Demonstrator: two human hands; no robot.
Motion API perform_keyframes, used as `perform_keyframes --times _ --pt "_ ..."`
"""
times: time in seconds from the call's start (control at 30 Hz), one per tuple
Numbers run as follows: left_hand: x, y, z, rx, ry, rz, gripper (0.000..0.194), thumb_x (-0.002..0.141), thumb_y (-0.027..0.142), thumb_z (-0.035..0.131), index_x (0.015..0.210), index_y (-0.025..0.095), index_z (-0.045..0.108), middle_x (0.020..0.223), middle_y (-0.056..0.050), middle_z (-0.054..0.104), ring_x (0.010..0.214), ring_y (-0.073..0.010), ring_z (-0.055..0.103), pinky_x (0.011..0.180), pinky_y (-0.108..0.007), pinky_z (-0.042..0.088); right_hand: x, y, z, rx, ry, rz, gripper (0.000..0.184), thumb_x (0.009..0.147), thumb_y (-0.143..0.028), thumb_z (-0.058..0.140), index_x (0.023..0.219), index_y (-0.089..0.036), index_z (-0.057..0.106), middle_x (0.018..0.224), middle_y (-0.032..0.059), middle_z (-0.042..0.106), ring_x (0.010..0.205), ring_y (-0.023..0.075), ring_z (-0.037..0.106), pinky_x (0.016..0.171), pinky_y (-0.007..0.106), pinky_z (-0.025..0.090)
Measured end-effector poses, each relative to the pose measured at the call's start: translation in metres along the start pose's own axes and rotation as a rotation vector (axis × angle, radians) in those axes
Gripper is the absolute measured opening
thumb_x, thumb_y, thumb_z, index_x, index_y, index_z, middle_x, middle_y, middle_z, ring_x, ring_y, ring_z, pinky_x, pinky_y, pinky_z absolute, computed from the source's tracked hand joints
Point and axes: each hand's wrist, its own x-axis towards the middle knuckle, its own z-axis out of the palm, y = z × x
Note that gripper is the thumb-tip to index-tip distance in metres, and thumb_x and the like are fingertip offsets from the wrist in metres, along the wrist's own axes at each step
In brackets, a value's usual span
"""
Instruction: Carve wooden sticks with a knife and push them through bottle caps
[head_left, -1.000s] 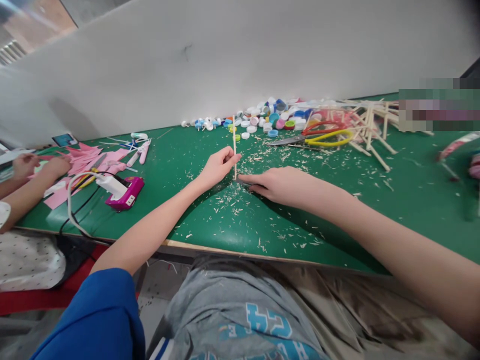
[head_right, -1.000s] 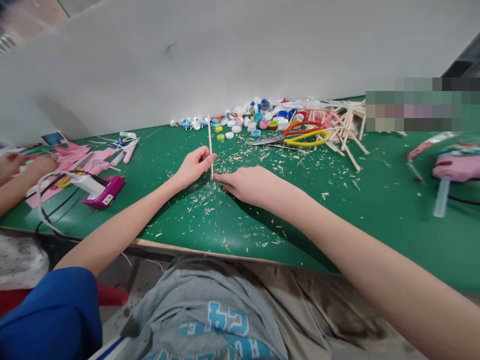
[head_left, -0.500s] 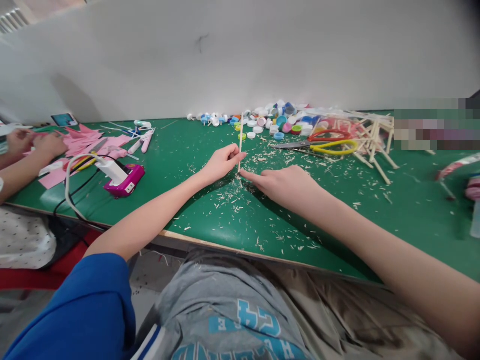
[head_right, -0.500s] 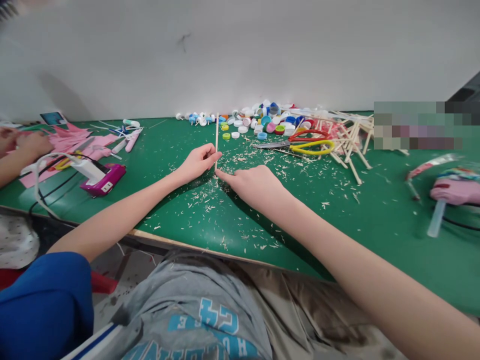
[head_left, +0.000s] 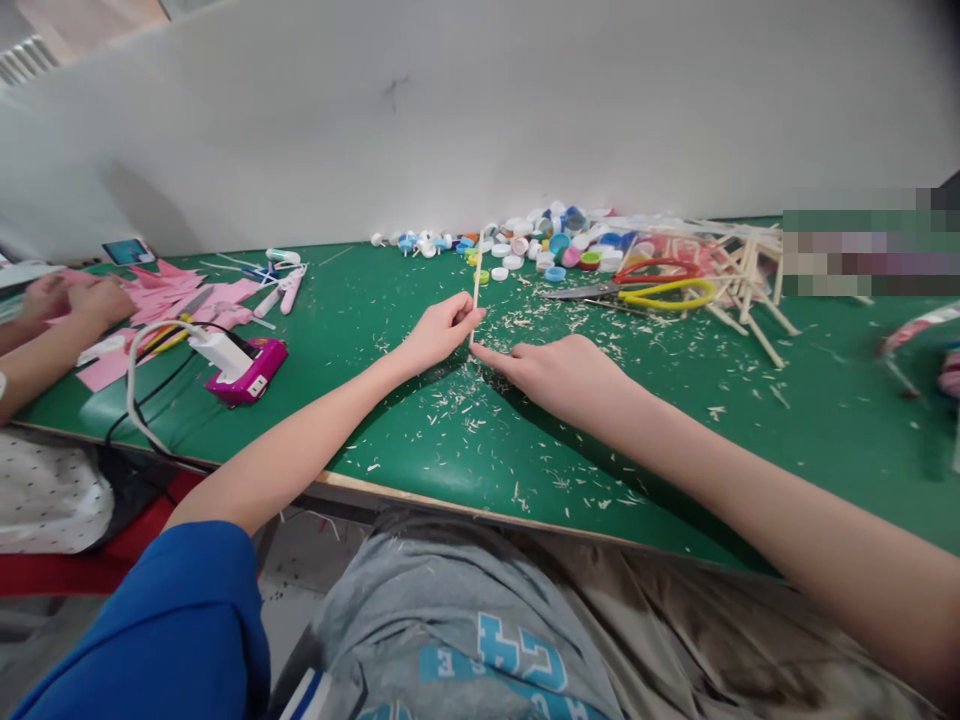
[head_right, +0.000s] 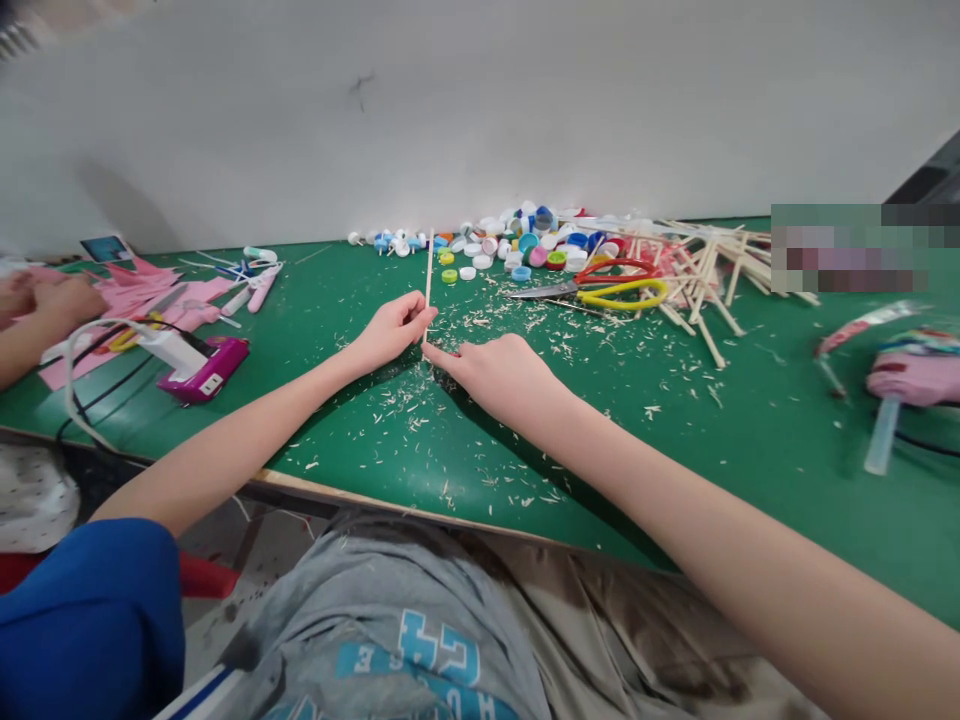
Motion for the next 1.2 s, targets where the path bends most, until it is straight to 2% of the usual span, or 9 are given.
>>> perform_keyframes --times 0.37,0.53,0.7,0.93,1.2 --pt "0.001 -0.003 0.0 0.012 0.003 0.008 0.03 0.091 0.034 0.049 0.067 0.022 0.036 0.059 0.006 0.04 0.056 -0.0104 0.035 0.058 -0.027 0.031 0.003 -0.003 -0.009 0.011 -0.048 0.018 0.061 0.091 -0.008 0.035 0.15 -0.023 0.031 0.081 0.0041 0.062 0.054 0.0105 0.042 0.054 0.028 0.016" --pt "0.002 -0.003 0.0 0.026 0.011 -0.014 0.03 0.09 0.033 0.049 0.066 0.022 0.036 0.058 0.006 0.039 0.055 -0.0104 0.034 0.058 -0.027 0.03 0.007 -0.001 -0.005 -0.008 -0.028 0.0 0.059 0.091 -0.01 0.038 0.149 -0.022 0.033 0.078 0.004 0.061 0.054 0.0108 0.045 0.053 0.028 0.017" --pt "0.003 -0.004 0.0 0.03 0.005 -0.02 0.031 0.09 0.036 0.048 0.066 0.021 0.037 0.058 0.006 0.04 0.057 -0.0104 0.036 0.059 -0.026 0.03 0.008 -0.002 -0.003 -0.021 -0.016 -0.012 0.062 0.09 -0.009 0.038 0.151 -0.021 0.028 0.079 0.0036 0.062 0.054 0.0107 0.045 0.051 0.027 0.016" --pt "-0.001 -0.006 -0.002 0.009 0.022 -0.012 0.031 0.091 0.039 0.048 0.067 0.021 0.037 0.059 0.006 0.039 0.057 -0.0102 0.036 0.059 -0.026 0.03 0.01 -0.005 -0.013 -0.061 -0.066 -0.025 0.063 0.091 -0.008 0.035 0.153 -0.018 0.025 0.082 0.0057 0.062 0.058 0.0125 0.051 0.051 0.028 0.016" --pt "-0.012 -0.001 -0.005 0.051 0.05 0.067 0.028 0.092 0.038 0.046 0.071 0.021 0.039 0.062 0.005 0.04 0.058 -0.0103 0.037 0.059 -0.026 0.031 0.008 -0.009 -0.012 -0.07 -0.07 -0.024 0.061 0.091 -0.01 0.035 0.151 -0.017 0.027 0.084 0.0081 0.062 0.057 0.0118 0.05 0.05 0.028 0.017"
